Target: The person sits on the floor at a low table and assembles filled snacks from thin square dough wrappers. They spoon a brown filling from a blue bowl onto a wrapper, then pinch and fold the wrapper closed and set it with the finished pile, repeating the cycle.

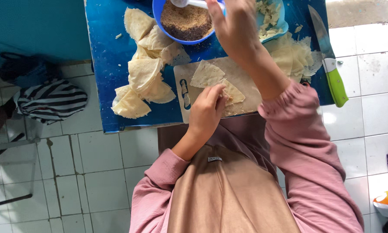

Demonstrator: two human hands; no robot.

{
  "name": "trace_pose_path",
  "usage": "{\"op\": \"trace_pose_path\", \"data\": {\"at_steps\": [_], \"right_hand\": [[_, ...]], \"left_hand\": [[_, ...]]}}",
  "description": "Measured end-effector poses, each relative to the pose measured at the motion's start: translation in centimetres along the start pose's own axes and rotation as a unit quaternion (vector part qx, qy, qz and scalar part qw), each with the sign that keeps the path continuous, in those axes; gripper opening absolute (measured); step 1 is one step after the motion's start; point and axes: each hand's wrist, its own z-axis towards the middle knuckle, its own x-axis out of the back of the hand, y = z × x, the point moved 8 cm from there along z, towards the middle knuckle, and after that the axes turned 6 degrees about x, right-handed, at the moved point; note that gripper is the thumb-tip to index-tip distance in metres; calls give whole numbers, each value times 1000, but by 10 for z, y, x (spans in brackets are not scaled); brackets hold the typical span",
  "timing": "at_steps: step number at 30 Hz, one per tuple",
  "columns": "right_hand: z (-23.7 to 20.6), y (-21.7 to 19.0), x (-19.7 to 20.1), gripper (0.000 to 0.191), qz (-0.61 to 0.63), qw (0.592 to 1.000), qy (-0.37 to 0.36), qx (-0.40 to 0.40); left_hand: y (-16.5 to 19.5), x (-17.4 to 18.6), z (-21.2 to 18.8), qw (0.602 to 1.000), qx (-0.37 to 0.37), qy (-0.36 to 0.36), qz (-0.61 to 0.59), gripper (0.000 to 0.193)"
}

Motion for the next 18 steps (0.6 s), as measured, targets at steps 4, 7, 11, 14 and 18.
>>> {"op": "trace_pose_path", "data": {"at_steps": [4, 7, 11, 14, 18], "right_hand": [[-66, -36, 63, 11, -20, 992, -115, -57], [-119, -48, 65, 22, -42, 948, -281, -140], [-141, -53, 59, 17, 15, 956, -235, -174], [-151, -44, 55, 12, 66, 946, -201, -248], [-163, -37, 53, 7, 220, 901, -127, -352]], "left_hand": [[2, 0, -1, 1000, -10, 6, 16, 22], [1, 0, 0, 1000, -8, 1, 16, 20], [-3, -2, -1, 1000, 9, -9, 16, 18], [-2, -1, 0, 1000, 6, -12, 12, 20], [-2, 1, 0, 1000, 14, -10, 22, 26]]}}
